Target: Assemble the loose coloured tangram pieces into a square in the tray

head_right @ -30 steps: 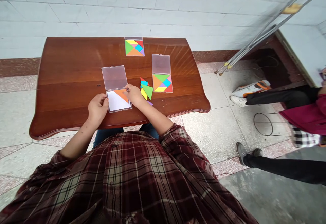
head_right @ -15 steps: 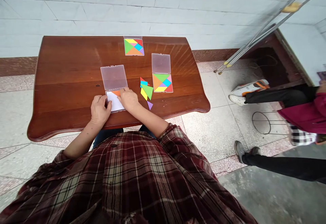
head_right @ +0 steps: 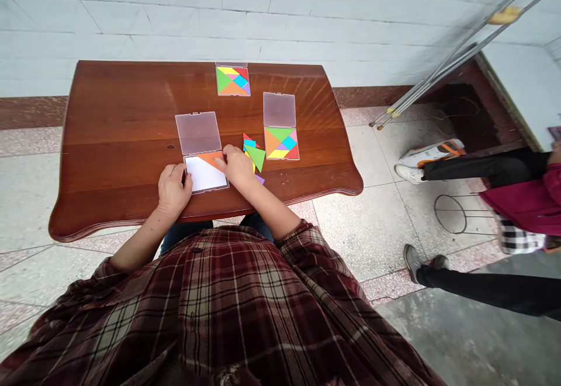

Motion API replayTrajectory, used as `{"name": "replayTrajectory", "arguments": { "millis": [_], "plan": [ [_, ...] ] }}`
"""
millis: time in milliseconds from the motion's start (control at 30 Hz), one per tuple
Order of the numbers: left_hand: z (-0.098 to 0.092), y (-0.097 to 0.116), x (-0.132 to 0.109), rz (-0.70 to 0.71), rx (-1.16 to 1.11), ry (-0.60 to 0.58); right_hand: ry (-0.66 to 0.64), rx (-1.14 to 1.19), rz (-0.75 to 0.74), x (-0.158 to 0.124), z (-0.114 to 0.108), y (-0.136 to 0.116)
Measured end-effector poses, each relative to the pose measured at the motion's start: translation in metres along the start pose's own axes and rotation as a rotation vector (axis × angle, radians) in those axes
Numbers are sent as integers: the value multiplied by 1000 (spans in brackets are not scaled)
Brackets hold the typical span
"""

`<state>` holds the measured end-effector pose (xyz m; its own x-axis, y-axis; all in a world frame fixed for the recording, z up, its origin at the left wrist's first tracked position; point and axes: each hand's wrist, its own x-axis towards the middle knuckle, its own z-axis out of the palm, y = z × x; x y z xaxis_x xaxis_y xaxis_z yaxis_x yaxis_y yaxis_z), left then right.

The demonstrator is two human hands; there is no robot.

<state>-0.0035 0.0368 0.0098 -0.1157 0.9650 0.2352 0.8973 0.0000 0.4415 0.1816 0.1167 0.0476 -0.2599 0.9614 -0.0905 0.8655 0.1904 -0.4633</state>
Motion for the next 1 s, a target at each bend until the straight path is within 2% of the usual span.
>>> {"name": "replayTrajectory", "arguments": {
  "millis": [267, 400, 567, 800, 1000],
  "plan": [
    [-1, -4, 2, 9, -12, -6, 210, 156, 185, -25, -41, 69],
    [-1, -5, 4, 11, -11, -6, 216, 113, 274, -35, -49, 91],
    [-2, -5, 5, 16, 3, 2, 46, 59, 249, -36, -41, 86],
    [-2, -7, 4, 23, -9, 25, 4, -189, 318, -18, -35, 58],
    [-1, -8, 4, 28, -26, 32, -80, -281, 278, -8, -41, 53]
  ]
}}
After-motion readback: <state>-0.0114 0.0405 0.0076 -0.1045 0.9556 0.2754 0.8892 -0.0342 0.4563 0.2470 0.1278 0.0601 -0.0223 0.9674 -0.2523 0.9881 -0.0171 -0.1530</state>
